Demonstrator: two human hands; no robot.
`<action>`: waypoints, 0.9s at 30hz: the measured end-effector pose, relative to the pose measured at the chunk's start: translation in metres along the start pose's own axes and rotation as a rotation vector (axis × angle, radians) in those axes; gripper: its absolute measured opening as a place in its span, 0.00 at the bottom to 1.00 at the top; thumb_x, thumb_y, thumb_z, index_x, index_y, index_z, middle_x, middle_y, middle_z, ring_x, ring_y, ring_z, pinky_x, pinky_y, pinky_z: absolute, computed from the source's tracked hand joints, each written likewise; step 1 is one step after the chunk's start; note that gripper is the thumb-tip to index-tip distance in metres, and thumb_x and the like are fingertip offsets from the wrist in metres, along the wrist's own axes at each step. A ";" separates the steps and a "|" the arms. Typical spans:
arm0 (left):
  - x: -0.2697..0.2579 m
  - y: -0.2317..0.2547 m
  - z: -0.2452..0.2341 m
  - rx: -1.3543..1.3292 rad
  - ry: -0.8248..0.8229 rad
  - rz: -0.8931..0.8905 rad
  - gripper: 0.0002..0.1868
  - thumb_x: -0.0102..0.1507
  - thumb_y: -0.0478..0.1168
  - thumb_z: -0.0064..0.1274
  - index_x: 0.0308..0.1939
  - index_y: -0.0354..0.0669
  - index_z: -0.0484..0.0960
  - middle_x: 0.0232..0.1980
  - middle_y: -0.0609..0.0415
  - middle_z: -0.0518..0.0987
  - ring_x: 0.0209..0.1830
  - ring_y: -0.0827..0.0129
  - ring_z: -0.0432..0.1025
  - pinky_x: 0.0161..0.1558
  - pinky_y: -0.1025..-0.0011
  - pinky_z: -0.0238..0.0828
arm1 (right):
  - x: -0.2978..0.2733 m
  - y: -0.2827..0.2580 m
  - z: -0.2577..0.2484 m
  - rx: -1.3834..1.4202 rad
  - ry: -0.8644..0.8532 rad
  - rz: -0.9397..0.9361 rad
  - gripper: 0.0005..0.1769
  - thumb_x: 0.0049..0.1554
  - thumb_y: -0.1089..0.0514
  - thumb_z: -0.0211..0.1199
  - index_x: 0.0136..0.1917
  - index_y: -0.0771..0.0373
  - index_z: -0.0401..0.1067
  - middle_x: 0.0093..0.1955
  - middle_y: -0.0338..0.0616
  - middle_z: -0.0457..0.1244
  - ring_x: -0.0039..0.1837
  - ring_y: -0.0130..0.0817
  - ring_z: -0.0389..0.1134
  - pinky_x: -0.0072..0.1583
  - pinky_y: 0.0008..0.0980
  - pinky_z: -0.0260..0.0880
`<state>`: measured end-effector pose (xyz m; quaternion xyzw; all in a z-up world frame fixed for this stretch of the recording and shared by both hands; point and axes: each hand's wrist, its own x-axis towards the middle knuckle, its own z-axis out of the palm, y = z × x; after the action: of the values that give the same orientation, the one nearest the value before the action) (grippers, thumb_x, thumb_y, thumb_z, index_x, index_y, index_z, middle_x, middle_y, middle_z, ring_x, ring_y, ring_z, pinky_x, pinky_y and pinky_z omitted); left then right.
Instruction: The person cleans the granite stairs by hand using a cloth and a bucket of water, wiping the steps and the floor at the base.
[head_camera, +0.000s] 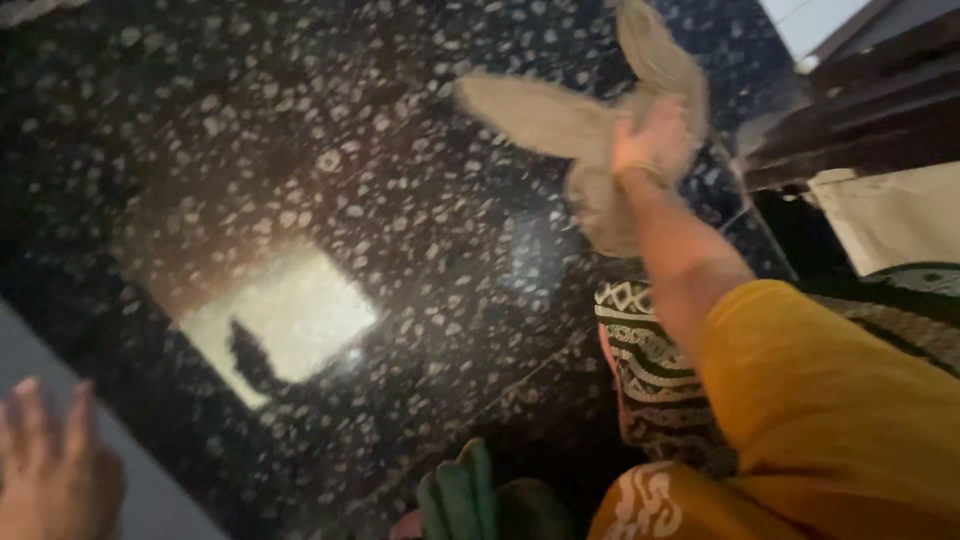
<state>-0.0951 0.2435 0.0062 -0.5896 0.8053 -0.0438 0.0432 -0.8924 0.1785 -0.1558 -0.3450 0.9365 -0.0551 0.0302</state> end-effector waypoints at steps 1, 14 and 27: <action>0.001 0.006 -0.006 -0.013 0.004 0.016 0.33 0.65 0.43 0.44 0.76 0.53 0.68 0.80 0.42 0.62 0.79 0.40 0.59 0.64 0.26 0.52 | 0.002 0.008 0.004 0.023 0.056 0.051 0.46 0.64 0.34 0.51 0.82 0.67 0.47 0.85 0.57 0.43 0.83 0.51 0.43 0.80 0.50 0.41; 0.021 0.030 -0.062 -0.336 0.142 0.008 0.29 0.66 0.40 0.37 0.73 0.52 0.66 0.82 0.41 0.58 0.82 0.41 0.51 0.69 0.12 0.26 | -0.308 -0.179 0.015 0.114 -0.174 -0.864 0.49 0.56 0.37 0.52 0.78 0.74 0.53 0.81 0.69 0.46 0.82 0.61 0.44 0.78 0.61 0.41; 0.042 0.034 -0.041 -0.368 0.297 0.245 0.32 0.64 0.30 0.44 0.75 0.36 0.65 0.81 0.26 0.56 0.83 0.34 0.54 0.74 0.40 0.62 | -0.414 -0.176 0.048 0.403 -0.558 -1.671 0.47 0.55 0.38 0.56 0.81 0.61 0.54 0.81 0.51 0.52 0.79 0.49 0.52 0.78 0.52 0.50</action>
<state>-0.1446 0.2139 0.0421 -0.4728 0.8626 0.0229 -0.1783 -0.4595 0.3104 -0.1738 -0.9017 0.3121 -0.1365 0.2663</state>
